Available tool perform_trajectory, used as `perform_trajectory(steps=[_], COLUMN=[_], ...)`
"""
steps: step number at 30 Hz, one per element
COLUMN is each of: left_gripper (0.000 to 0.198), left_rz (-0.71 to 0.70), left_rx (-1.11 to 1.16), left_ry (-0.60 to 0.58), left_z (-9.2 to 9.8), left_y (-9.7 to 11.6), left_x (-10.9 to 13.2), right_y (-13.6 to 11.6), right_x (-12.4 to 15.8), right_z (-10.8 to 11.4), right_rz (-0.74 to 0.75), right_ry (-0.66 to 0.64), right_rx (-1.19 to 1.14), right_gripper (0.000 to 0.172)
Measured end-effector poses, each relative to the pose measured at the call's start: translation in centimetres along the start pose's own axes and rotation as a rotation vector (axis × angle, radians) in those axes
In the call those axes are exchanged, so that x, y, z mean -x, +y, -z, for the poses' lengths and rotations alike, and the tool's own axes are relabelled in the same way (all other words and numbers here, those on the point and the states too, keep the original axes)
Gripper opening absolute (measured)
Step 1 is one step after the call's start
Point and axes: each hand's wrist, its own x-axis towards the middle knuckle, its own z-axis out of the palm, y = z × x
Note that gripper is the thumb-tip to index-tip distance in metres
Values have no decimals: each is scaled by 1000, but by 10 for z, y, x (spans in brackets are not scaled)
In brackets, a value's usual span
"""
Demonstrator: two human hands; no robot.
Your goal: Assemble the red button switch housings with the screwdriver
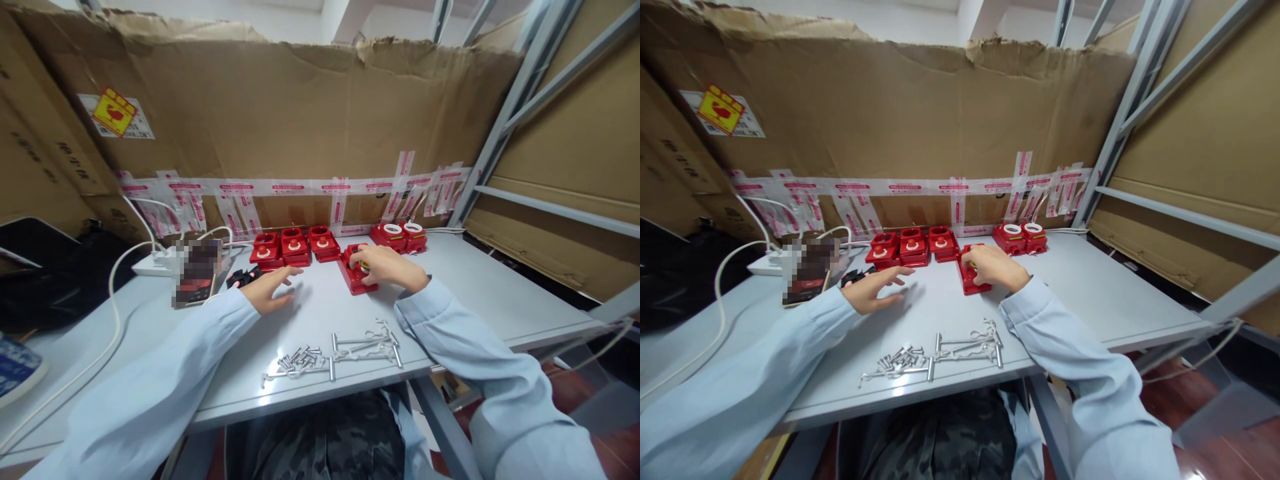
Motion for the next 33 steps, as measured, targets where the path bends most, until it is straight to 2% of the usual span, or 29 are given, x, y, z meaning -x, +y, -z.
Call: perform_trajectory(steps=[3,8,13,21,28,31,33], left_gripper=[47,46,48,47,47,47,46], left_rz=[4,23,12,0,16,27,33], left_rx=[-5,-16,-16,-56,-82,-83,-96], left_ry=[-42,-29,-86,-104,-134,-91,-53], left_z=[0,-1,1,0,0,-1,-3], left_y=[-2,-1,-6,-10,-9,-7,-7], left_x=[0,1,2,1,0,2,4], right_y=[1,-1,11,32,30,31,39], right_x=[1,2,-13,-41,-50,-48,-43], right_z=[0,-4,-16,-44,-53,-46,-38], right_rz=[10,-21,-67,46,117,47,-81], right_ry=[-1,9,62,181,252,304,357], right_rx=[6,48,84,61,31,13,1], right_gripper=[27,25,31,43,44,42,44])
